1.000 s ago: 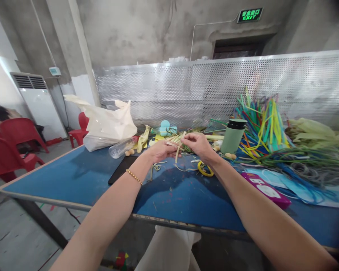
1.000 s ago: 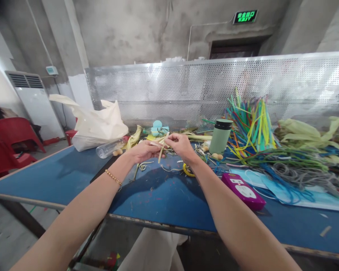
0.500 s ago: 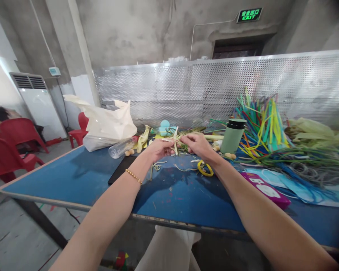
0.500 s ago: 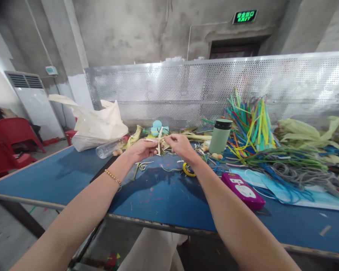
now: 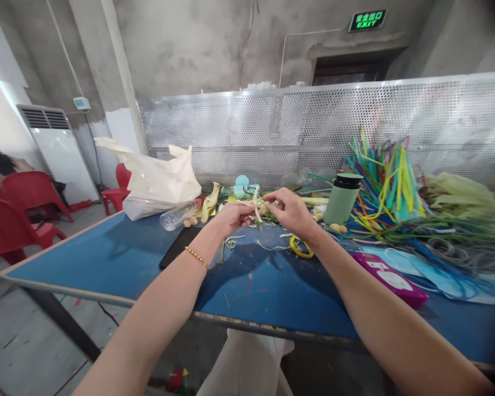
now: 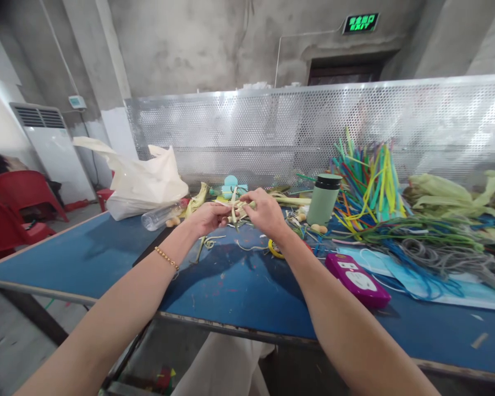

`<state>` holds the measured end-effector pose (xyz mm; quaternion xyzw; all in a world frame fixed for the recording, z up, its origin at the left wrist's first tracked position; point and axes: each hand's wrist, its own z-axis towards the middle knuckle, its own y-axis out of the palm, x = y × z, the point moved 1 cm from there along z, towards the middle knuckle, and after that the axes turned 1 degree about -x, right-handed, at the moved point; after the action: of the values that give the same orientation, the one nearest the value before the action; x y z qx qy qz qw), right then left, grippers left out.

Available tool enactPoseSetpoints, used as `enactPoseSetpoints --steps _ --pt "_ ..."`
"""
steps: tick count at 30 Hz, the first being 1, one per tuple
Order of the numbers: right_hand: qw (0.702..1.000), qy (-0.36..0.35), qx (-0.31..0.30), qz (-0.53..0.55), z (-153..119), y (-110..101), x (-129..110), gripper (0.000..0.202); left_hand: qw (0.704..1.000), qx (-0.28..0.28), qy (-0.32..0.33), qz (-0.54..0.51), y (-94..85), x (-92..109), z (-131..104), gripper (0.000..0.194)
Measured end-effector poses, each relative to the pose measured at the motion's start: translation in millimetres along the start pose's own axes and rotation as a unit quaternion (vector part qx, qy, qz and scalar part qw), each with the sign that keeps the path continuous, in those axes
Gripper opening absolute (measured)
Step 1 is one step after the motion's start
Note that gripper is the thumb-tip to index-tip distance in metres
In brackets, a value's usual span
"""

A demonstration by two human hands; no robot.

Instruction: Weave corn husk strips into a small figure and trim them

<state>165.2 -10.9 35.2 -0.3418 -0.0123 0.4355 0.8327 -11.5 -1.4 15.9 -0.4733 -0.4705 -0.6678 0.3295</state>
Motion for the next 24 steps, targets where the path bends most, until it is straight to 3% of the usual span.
enactPoseSetpoints --steps 4,9,16,19,24 --pt "0.994 -0.078 -0.052 0.054 -1.5 4.1 -4.3 0.017 1.000 0.026 -0.006 -0.008 1.5 -0.6 -1.3 0.010" --pt "0.994 -0.079 -0.017 0.075 -1.3 7.4 2.7 0.014 1.000 -0.009 0.001 0.019 3.0 -0.8 -3.3 0.013" --pt "0.991 -0.093 -0.033 0.087 -1.6 9.3 -0.8 0.014 0.999 0.008 0.004 0.036 0.1 -2.5 -1.6 0.016" --pt "0.991 -0.066 -0.008 0.114 -0.9 8.1 -3.5 0.010 0.999 -0.019 0.002 0.033 0.8 -2.1 -3.4 0.013" --pt "0.975 0.070 -0.010 0.210 -1.4 6.8 -3.9 0.020 0.994 -0.096 0.014 0.040 1.4 -2.5 -4.4 0.020"
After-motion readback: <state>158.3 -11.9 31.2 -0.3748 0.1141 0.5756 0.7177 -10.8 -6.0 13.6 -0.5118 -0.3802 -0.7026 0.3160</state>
